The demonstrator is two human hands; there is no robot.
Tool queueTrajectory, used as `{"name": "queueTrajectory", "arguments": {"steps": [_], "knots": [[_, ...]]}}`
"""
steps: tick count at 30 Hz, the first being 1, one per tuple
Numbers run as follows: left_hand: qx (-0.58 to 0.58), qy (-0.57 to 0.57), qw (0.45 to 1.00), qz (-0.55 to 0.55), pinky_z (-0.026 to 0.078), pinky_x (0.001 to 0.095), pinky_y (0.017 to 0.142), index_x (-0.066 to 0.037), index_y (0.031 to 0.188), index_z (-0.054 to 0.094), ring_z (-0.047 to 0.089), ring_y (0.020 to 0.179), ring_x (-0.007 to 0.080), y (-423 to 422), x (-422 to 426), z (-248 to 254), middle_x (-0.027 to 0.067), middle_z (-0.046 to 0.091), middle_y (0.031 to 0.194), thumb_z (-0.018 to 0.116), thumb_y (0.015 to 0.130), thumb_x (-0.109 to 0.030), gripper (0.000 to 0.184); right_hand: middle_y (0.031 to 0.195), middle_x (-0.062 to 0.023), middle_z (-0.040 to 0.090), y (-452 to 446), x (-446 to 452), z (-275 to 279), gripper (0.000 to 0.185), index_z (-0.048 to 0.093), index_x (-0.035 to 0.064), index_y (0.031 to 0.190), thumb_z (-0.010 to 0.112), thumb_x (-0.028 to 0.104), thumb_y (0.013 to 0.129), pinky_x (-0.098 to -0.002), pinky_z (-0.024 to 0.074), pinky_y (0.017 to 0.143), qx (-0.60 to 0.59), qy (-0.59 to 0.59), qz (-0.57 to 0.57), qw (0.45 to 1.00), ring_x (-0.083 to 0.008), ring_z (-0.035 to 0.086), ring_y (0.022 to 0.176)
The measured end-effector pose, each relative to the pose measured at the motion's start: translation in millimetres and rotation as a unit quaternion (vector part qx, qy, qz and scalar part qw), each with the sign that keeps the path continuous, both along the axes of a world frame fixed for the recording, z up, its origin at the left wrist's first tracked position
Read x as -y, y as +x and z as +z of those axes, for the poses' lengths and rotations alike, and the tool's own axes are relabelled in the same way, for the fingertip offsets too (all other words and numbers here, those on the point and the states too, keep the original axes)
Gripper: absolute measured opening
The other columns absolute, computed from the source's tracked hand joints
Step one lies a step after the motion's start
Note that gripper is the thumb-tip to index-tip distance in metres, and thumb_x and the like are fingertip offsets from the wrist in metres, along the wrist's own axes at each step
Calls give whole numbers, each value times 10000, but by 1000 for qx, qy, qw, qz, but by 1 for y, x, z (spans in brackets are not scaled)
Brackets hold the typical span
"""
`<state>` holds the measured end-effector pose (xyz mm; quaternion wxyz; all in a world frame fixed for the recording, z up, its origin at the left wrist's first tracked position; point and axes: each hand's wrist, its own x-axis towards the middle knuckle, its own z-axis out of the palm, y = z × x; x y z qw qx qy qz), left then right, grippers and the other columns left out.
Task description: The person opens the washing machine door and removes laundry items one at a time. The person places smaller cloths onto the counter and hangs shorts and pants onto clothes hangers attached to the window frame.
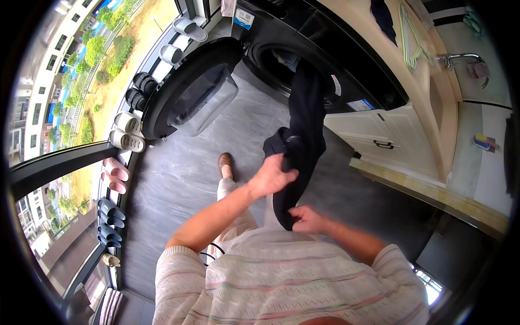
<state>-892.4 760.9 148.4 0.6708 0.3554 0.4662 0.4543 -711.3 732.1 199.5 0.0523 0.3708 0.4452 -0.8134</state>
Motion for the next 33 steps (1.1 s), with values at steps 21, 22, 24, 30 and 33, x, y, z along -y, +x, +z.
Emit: {"name": "queueTrajectory", "arguments": {"steps": [21, 22, 24, 30, 33], "knots": [[34, 386, 797, -464, 449, 330, 709, -61, 1021, 630, 578, 820, 237, 100, 147, 171, 94, 572, 836, 676, 643, -117, 385, 909, -91, 627, 115, 103, 96, 251, 578, -49, 1021, 539, 137, 856, -275, 504, 712, -21, 155, -439, 885, -151, 607, 786], [60, 358, 798, -480, 448, 327, 729, -68, 1098, 585, 571, 861, 226, 104, 155, 167, 93, 564, 896, 701, 653, -166, 470, 926, -90, 626, 124, 113, 113, 260, 572, -50, 1034, 534, 140, 861, -277, 505, 722, -44, 170, -491, 853, -153, 608, 801], [125, 238, 821, -504, 442, 330, 784, -68, 1237, 468, 542, 955, 211, 106, 162, 152, 92, 530, 1039, 745, 658, -264, 671, 947, -86, 622, 148, 144, 139, 262, 565, -49, 1046, 552, 128, 854, -273, 503, 732, -88, 206, -532, 817, -149, 605, 821], [126, 81, 905, -397, 442, 301, 854, -14, 1243, 404, 504, 1034, 188, 209, 181, 139, 122, 475, 1179, 788, 636, -355, 795, 920, -57, 629, 193, 211, 177, 217, 594, -24, 1012, 568, 120, 851, -242, 485, 711, -102, 304, -516, 794, -110, 589, 798], [12, 157, 940, -303, 462, 255, 710, -9, 1111, 512, 546, 824, 144, 259, 182, 112, 81, 582, 932, 788, 646, -258, 595, 884, -43, 636, 221, 238, 202, 196, 613, -22, 976, 572, 125, 853, -225, 477, 701, -86, 337, -543, 764, -93, 585, 774]]}}
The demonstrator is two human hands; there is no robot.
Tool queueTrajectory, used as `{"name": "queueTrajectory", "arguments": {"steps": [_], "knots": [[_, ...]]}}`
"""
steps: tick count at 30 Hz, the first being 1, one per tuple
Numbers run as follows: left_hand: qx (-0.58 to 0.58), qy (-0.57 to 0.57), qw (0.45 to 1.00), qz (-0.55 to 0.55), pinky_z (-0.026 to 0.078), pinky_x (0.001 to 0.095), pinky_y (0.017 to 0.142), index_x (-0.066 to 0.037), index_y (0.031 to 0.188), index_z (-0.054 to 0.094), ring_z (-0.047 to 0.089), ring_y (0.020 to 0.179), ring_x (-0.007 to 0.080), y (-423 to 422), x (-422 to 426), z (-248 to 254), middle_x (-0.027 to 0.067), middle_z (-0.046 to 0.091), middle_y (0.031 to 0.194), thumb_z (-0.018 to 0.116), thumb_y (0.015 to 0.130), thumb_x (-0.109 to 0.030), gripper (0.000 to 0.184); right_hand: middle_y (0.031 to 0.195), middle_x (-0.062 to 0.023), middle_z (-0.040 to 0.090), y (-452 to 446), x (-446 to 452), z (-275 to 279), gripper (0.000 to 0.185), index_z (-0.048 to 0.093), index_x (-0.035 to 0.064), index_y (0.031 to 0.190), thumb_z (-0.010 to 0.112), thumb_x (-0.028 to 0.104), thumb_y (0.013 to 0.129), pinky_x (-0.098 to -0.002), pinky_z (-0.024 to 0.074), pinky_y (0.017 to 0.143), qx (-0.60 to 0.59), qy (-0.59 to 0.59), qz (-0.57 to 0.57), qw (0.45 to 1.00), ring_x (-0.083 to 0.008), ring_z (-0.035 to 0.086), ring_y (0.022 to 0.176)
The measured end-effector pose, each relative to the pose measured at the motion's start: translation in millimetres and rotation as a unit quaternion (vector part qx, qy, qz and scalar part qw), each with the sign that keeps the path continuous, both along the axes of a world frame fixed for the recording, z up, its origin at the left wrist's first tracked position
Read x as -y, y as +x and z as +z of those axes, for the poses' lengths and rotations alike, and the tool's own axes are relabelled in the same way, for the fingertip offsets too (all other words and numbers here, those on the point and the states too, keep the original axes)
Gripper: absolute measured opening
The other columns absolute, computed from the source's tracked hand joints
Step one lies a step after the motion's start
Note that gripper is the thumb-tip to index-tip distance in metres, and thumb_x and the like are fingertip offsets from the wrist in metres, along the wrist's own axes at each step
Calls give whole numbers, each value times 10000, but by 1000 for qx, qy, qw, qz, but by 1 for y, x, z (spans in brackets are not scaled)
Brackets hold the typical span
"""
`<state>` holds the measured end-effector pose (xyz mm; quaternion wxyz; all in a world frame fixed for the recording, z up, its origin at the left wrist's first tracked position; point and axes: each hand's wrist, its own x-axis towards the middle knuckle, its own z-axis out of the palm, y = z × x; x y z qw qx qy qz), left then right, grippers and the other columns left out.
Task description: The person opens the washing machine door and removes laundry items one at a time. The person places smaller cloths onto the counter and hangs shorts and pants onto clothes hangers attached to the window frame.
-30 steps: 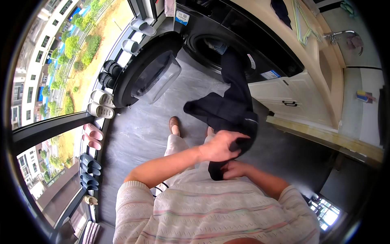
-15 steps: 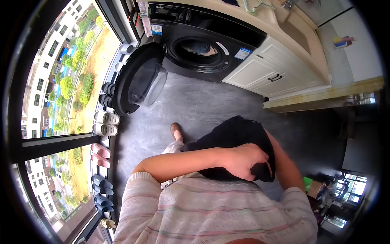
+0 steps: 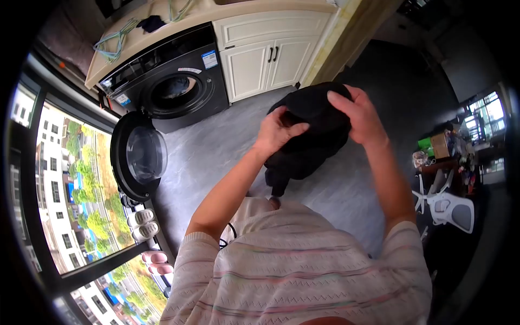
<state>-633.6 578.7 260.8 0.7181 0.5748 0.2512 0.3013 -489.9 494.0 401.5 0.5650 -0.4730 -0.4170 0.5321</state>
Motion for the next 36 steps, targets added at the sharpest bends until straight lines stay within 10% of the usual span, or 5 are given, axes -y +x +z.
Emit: {"name": "queueTrajectory", "arguments": {"steps": [12, 18, 20, 23, 36], "knots": [[-153, 500, 852, 10, 465, 382, 715, -7, 1028, 568, 579, 812, 341, 58, -23, 1, 140, 603, 889, 742, 651, -265, 489, 852, -35, 639, 41, 47, 53, 160, 624, -27, 920, 619, 83, 803, -215, 472, 687, 84, 45, -50, 994, -82, 583, 762], [34, -250, 934, -254, 521, 315, 769, 96, 1058, 541, 634, 826, 212, 40, -65, 68, 157, 624, 970, 553, 823, -73, 289, 808, -31, 636, 134, 76, 32, 144, 626, -9, 908, 605, 97, 814, -215, 461, 709, 421, -66, -256, 868, -97, 587, 737], [40, -284, 922, -260, 528, 326, 753, 108, 1048, 534, 636, 801, 220, 52, -49, 82, 164, 622, 961, 545, 830, -93, 296, 807, -52, 636, 128, 80, -5, 147, 627, 9, 909, 600, 125, 823, -233, 465, 692, 746, 106, -378, 538, -122, 594, 747], [36, -397, 863, -309, 527, 316, 725, 97, 993, 565, 631, 796, 221, 81, -21, 87, 166, 623, 926, 563, 823, -142, 294, 894, -79, 634, 48, 71, -78, 139, 621, 29, 906, 593, 145, 835, -294, 478, 701, 341, -4, -205, 917, -163, 604, 779], [251, -135, 711, -643, 438, 261, 624, 49, 915, 561, 527, 730, 93, 41, 127, 176, 26, 611, 812, 686, 746, -158, 295, 1002, -81, 591, 35, 60, -129, 260, 542, 45, 1078, 587, 117, 832, -308, 471, 774, 276, -74, -168, 944, -188, 578, 862]]}}
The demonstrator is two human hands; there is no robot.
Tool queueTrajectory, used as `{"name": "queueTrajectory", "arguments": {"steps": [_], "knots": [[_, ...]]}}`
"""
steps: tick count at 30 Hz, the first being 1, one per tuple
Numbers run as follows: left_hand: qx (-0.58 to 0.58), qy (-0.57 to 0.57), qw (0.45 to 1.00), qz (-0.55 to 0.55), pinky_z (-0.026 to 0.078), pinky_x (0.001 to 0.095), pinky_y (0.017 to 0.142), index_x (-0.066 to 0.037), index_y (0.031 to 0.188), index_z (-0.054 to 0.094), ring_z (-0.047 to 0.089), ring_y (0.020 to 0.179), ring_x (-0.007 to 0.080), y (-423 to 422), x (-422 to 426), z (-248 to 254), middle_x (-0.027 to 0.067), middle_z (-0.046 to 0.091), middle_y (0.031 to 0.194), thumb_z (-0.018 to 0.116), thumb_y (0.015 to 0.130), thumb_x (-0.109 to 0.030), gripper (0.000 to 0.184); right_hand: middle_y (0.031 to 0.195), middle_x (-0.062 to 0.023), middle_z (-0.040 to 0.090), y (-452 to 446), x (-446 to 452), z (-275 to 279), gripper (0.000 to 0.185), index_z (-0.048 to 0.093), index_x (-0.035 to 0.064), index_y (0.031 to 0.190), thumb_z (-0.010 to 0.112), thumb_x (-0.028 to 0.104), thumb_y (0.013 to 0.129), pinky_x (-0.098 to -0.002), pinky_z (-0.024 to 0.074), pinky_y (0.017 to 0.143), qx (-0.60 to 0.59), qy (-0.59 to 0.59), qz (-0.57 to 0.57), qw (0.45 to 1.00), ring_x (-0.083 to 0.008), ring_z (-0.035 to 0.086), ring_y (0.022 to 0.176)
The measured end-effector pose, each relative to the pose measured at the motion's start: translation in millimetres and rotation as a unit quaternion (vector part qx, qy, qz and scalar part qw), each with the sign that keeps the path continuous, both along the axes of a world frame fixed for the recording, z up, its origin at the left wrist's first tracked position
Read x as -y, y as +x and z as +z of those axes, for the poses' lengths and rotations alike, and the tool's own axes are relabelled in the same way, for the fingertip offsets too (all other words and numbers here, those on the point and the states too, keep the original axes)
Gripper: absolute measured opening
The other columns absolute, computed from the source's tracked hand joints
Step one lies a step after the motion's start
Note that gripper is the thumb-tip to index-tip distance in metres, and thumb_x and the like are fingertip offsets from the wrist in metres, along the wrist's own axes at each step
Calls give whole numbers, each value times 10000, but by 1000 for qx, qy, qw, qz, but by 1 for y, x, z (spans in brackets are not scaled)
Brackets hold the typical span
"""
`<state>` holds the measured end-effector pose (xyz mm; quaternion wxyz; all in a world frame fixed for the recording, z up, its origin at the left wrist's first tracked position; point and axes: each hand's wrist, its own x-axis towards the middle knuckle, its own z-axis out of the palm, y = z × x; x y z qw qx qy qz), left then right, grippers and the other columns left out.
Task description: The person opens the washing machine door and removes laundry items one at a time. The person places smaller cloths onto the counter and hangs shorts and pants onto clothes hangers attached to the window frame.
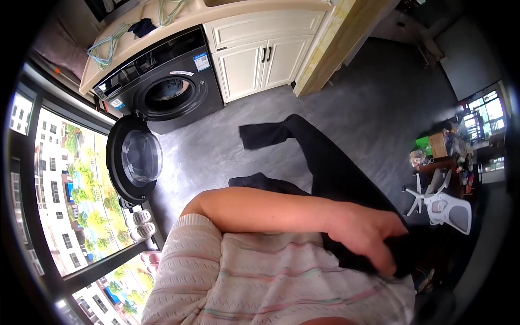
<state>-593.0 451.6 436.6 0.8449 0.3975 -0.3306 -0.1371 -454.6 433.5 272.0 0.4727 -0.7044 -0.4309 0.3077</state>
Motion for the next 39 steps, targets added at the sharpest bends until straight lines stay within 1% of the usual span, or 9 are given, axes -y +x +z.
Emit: {"name": "queueTrajectory", "arguments": {"steps": [3, 8, 12, 15, 18, 26, 29, 33, 39], "knots": [[-9, 141, 944, 297, 452, 242, 636, 27, 910, 580, 535, 726, 84, -3, -44, -13, 17, 613, 811, 639, 704, -17, 218, 1017, -87, 581, -2, -10, 2, 275, 532, 45, 1090, 588, 115, 830, -311, 467, 783, -6, 4, 2, 1000, -193, 568, 879], [-304, 202, 623, 692, 474, 305, 747, 36, 964, 588, 613, 821, 222, 35, -129, -134, 164, 630, 851, 650, 649, -51, 333, 1043, -95, 564, 3, -29, 3, 300, 514, 46, 1110, 590, 112, 827, -317, 461, 797, 8, 14, -23, 1000, -199, 552, 908], [-159, 242, 791, 539, 464, 344, 726, 46, 957, 571, 606, 811, 258, 33, -96, -105, 213, 613, 843, 632, 693, -104, 309, 1063, -102, 550, -7, -19, 17, 321, 500, 46, 1125, 592, 110, 825, -321, 455, 808, 137, 92, -97, 982, -205, 540, 931], [63, 344, 874, 336, 440, 293, 650, 20, 884, 567, 532, 682, 124, -2, -48, -53, 94, 587, 707, 642, 753, -128, 211, 1079, -107, 540, -67, -46, -10, 337, 490, 47, 1137, 593, 108, 823, -324, 451, 816, 83, 42, 78, 993, -209, 530, 948], [-33, 307, 905, 294, 424, 320, 588, 31, 846, 560, 515, 601, 185, -6, -62, -51, 149, 532, 634, 651, 766, -178, 242, 1094, -112, 530, -73, -79, -28, 353, 479, 47, 1149, 595, 107, 821, -328, 447, 825, 79, 19, 58, 995, -213, 521, 965], [3, 599, 557, 575, 473, 400, 606, -25, 889, 589, 586, 705, 352, 7, -120, -71, 142, 607, 710, 587, 782, -463, 451, 1135, -125, 502, -13, -78, 1, 397, 451, 48, 1181, 598, 103, 816, -337, 436, 847, -153, 83, -45, 984, -224, 496, 1010], [-76, 620, 533, 571, 475, 420, 724, -13, 998, 567, 591, 825, 357, 4, -134, -84, 209, 611, 793, 560, 796, -463, 494, 1150, -131, 492, -13, -75, 0, 414, 441, 49, 1193, 599, 101, 815, -340, 432, 855, -166, 83, -46, 982, -228, 486, 1027], [-158, 490, 683, 518, 459, 409, 768, 17, 1016, 574, 567, 909, 381, 9, -124, -119, 229, 610, 881, 541, 820, -459, 515, 1171, -137, 479, -17, -69, -4, 436, 427, 49, 1209, 601, 99, 812, -345, 427, 867, -170, 77, -45, 981, -234, 474, 1050], [-131, 455, 748, 465, 449, 316, 690, -20, 1041, 574, 563, 725, 203, 13, -130, -126, 130, 608, 784, 632, 797, -394, 451, 1202, -147, 458, -15, -65, -6, 470, 406, 50, 1233, 604, 96, 809, -351, 419, 883, -182, 74, -48, 979, -242, 455, 1084]]}}
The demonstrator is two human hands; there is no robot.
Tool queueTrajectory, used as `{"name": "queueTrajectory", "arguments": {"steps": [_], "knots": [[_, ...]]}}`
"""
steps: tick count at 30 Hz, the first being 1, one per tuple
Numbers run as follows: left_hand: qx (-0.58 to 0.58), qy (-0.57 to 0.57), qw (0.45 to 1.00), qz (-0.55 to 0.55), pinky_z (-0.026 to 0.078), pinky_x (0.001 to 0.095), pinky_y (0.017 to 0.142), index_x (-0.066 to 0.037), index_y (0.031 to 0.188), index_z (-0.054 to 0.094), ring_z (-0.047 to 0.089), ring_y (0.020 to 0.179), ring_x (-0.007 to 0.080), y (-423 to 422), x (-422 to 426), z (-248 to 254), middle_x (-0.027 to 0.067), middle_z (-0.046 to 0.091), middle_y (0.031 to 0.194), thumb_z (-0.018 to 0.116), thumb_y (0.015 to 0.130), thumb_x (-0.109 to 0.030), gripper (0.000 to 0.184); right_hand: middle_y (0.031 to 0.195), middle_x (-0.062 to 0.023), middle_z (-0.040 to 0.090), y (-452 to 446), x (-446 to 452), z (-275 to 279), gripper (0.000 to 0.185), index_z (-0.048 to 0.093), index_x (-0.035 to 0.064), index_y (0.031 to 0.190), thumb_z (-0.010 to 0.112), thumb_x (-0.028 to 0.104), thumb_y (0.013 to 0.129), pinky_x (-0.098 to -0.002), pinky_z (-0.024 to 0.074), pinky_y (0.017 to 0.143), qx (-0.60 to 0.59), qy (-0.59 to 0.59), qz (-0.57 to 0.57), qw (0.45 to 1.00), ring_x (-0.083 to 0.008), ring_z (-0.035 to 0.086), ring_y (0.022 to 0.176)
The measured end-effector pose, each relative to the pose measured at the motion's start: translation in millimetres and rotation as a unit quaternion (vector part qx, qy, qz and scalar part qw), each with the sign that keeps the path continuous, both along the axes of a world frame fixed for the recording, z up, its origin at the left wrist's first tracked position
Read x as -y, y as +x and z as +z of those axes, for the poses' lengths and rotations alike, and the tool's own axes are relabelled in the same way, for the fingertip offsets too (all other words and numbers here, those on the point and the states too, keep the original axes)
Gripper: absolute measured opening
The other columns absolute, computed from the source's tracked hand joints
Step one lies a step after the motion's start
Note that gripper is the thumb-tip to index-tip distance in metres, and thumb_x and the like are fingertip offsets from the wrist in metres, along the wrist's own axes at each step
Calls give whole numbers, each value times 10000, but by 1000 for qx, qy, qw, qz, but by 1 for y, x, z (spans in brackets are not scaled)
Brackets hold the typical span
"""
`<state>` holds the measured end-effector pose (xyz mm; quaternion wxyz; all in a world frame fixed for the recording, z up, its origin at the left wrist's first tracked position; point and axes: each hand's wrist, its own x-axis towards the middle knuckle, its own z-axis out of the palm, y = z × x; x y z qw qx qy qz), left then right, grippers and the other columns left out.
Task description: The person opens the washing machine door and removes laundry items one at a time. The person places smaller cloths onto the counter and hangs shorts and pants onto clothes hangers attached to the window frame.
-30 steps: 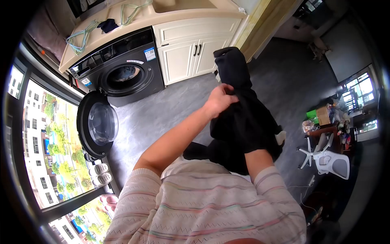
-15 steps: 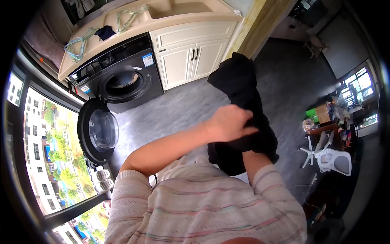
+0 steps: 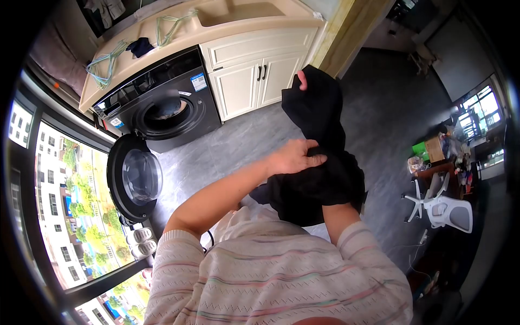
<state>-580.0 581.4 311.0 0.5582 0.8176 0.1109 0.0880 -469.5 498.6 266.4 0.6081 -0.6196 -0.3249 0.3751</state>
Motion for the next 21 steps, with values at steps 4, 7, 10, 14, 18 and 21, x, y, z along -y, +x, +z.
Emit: {"name": "queueTrajectory", "arguments": {"steps": [4, 7, 10, 14, 18, 21], "knots": [[35, 169, 982, 76, 484, 367, 736, -41, 932, 628, 608, 805, 331, -6, -40, 37, 166, 635, 809, 648, 728, -437, 445, 1222, -154, 444, 5, -7, 2, 493, 392, 51, 1249, 605, 94, 806, -356, 413, 895, -1, 5, 3, 1000, -248, 442, 1107], [-92, 268, 933, 224, 490, 382, 741, -72, 882, 655, 611, 804, 323, 0, -105, 33, 147, 642, 825, 632, 720, -475, 436, 1238, -159, 434, 10, -15, 0, 510, 381, 51, 1261, 607, 92, 805, -359, 409, 903, 7, -3, 15, 1000, -252, 433, 1124], [-165, 321, 844, 396, 476, 416, 767, -71, 889, 650, 592, 880, 331, -50, -198, 8, 166, 630, 895, 610, 761, -404, 360, 1253, -164, 424, 33, 6, 1, 528, 371, 52, 1273, 608, 90, 803, -362, 405, 911, 50, -27, 14, 998, -256, 423, 1141], [-116, 302, 768, 553, 468, 396, 810, -105, 987, 638, 581, 940, 319, -161, -298, -21, 150, 619, 990, 558, 775, -195, 244, 1273, -171, 410, 161, 130, -16, 551, 357, 52, 1289, 610, 88, 801, -367, 400, 923, 144, -153, -120, 970, -261, 410, 1164], [19, -5, 881, 473, 473, 323, 735, -20, 972, 641, 618, 824, 248, -171, -291, 29, 136, 651, 874, 599, 753, -237, 311, 1294, -178, 397, 277, 275, -46, 574, 343, 53, 1304, 611, 86, 798, -371, 394, 934, 304, -443, -225, 813, -267, 398, 1187], [20, -57, 932, 357, 474, 301, 675, 51, 1019, 607, 595, 775, 211, -97, -217, 73, 135, 629, 867, 643, 711, -203, 401, 1309, -183, 387, 255, 224, -37, 592, 332, 53, 1316, 613, 84, 796, -375, 390, 942, 306, -289, -178, 889, -271, 388, 1204]]}}
